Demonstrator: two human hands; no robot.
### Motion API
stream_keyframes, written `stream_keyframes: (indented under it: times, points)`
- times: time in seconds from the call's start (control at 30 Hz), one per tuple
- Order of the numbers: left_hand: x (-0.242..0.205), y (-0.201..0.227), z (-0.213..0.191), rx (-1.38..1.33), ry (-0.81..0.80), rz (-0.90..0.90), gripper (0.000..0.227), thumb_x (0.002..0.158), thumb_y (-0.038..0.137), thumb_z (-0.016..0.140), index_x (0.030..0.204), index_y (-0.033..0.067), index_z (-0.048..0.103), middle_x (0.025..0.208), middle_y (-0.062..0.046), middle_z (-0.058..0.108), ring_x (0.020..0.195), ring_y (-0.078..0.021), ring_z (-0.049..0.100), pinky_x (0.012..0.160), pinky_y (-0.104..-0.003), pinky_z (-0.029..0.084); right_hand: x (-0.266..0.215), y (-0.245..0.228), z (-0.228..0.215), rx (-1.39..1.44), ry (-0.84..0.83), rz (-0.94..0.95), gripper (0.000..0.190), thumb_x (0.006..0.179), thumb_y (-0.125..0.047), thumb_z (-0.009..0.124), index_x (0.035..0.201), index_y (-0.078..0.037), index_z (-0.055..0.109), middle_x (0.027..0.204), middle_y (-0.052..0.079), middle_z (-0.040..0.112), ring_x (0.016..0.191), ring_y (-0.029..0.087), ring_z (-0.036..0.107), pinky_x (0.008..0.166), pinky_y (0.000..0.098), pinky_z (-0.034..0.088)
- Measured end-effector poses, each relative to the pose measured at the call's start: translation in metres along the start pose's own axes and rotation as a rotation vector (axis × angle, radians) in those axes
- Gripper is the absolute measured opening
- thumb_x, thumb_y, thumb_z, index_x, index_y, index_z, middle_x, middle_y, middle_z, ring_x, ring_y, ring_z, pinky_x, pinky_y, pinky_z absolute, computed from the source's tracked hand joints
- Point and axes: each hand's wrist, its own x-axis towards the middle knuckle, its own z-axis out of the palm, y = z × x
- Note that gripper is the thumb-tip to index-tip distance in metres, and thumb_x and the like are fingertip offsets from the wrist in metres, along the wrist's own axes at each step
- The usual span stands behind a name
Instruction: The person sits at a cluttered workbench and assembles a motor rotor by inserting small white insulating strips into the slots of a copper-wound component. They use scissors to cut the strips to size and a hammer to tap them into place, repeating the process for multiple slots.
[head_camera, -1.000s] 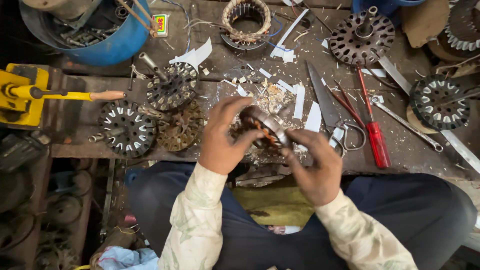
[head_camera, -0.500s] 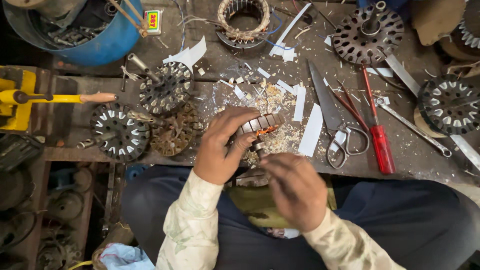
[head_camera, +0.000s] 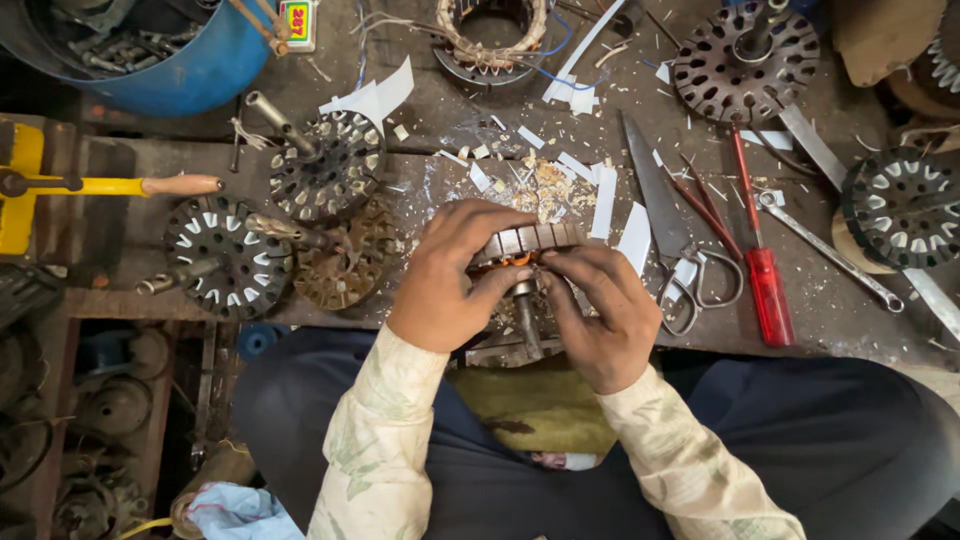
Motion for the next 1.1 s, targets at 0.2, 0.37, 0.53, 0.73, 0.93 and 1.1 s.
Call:
stream_keyframes:
  times: [0.2, 0.37, 0.53, 0.73, 0.93, 1.1]
  points:
    - [0.006, -0.004, -0.002, -0.021, -0.022, -0.007, 0.047, 0.080, 0.005, 0.080, 0.124, 0.0091, 0.067, 0.121, -0.010, 0.069, 0.117, -0.0334, 0.063, 0.104, -0.043, 0.047, 0.008, 0.007, 0.002, 0.028, -0.057, -0.014, 0.026, 0.089, 0.005, 0.077, 0.112, -0.005, 0.072, 0.105, 0.012, 0.067, 0.093, 0.026, 0.071, 0.082, 0.0341, 0.056]
    - [0.004, -0.012, -0.004, -0.004, 0.001, -0.048, 0.050, 0.080, 0.006, 0.081, 0.127, 0.0094, 0.064, 0.122, -0.012, 0.067, 0.116, -0.0367, 0.061, 0.101, -0.043, 0.048, 0.013, 0.015, 0.012, -0.086, -0.078, -0.211, 0.035, 0.084, 0.013, 0.071, 0.115, -0.003, 0.070, 0.105, 0.013, 0.064, 0.095, 0.033, 0.062, 0.082, 0.0408, 0.051]
    - [0.000, -0.018, 0.003, 0.002, 0.220, 0.070, 0.053, 0.085, 0.008, 0.083, 0.132, 0.0088, 0.057, 0.130, -0.012, 0.062, 0.122, -0.0345, 0.061, 0.107, -0.044, 0.049, 0.024, 0.005, 0.014, -0.101, -0.054, -0.195, 0.034, 0.086, 0.009, 0.073, 0.116, -0.005, 0.070, 0.109, 0.012, 0.064, 0.099, 0.032, 0.061, 0.085, 0.0422, 0.051]
    - [-0.008, -0.027, 0.020, 0.148, 0.367, 0.123, 0.031, 0.088, 0.004, 0.084, 0.112, 0.0136, 0.066, 0.132, -0.009, 0.063, 0.124, -0.0314, 0.063, 0.105, -0.042, 0.054, 0.028, 0.001, 0.009, -0.167, -0.044, -0.129, 0.032, 0.084, 0.003, 0.076, 0.113, -0.010, 0.074, 0.117, 0.015, 0.054, 0.110, 0.035, 0.056, 0.095, 0.0461, 0.049]
    - [-0.003, -0.019, 0.018, 0.143, 0.312, 0.083, 0.027, 0.087, -0.001, 0.081, 0.109, 0.0105, 0.069, 0.131, -0.010, 0.060, 0.124, -0.0326, 0.062, 0.102, -0.041, 0.055, 0.027, 0.008, 0.010, 0.041, -0.106, -0.019, 0.032, 0.089, 0.008, 0.070, 0.117, -0.008, 0.072, 0.135, 0.017, 0.055, 0.125, 0.034, 0.063, 0.105, 0.0404, 0.055]
    - [0.001, -0.019, 0.018, 0.166, 0.287, 0.055, 0.027, 0.088, -0.003, 0.079, 0.108, 0.0103, 0.068, 0.132, -0.009, 0.059, 0.124, -0.0332, 0.062, 0.102, -0.041, 0.054, 0.027, 0.009, 0.013, 0.038, -0.101, -0.012, 0.031, 0.090, 0.009, 0.070, 0.117, -0.007, 0.072, 0.135, 0.017, 0.056, 0.126, 0.034, 0.063, 0.104, 0.0395, 0.056]
